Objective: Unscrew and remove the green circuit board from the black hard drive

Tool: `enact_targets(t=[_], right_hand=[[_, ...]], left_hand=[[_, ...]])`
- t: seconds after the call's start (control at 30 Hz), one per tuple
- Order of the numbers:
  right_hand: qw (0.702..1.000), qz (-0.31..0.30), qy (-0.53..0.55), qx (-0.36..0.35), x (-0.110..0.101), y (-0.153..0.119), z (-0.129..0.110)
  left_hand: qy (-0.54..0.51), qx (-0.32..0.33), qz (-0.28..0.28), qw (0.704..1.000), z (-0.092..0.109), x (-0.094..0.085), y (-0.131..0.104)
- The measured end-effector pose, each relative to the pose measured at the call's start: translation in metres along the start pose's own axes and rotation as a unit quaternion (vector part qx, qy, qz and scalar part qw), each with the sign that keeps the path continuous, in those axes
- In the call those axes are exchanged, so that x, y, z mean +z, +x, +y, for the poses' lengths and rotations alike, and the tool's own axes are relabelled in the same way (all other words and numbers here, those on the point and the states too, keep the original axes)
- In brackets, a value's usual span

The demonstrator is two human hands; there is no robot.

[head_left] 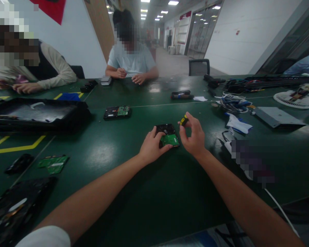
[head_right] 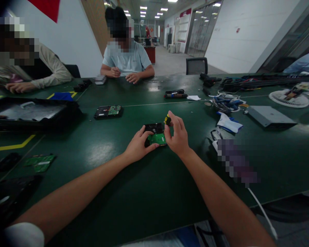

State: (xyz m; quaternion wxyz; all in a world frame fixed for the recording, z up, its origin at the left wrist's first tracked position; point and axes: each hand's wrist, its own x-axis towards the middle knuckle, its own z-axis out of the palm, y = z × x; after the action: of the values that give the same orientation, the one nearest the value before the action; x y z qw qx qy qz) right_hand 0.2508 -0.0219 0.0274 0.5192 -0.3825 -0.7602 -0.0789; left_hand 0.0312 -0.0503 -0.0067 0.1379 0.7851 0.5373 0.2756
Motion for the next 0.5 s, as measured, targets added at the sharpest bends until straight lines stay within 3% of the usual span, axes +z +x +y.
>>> enact_targets(t=[0.17, 0.37, 0.5], right_hand=[[0.999, 0.032, -0.014, 0.005, 0.0008, -0.0004, 0.0015], [1.000, -0.004, 0.016, -0.005, 0.0001, -0.0007, 0.0001], [1.000, 0.003, 0.010, 0.008, 0.0005, -0.0008, 0.0000]], left_hand=[[0.006, 0.006, 0.003, 1.000, 0.0003, -0.0004, -0.0001], [0.012, 0.006, 0.002, 1.000, 0.0008, 0.0000, 0.0003], [0.010, 0.004, 0.003, 1.000, 0.0012, -0.0003, 0.0001]])
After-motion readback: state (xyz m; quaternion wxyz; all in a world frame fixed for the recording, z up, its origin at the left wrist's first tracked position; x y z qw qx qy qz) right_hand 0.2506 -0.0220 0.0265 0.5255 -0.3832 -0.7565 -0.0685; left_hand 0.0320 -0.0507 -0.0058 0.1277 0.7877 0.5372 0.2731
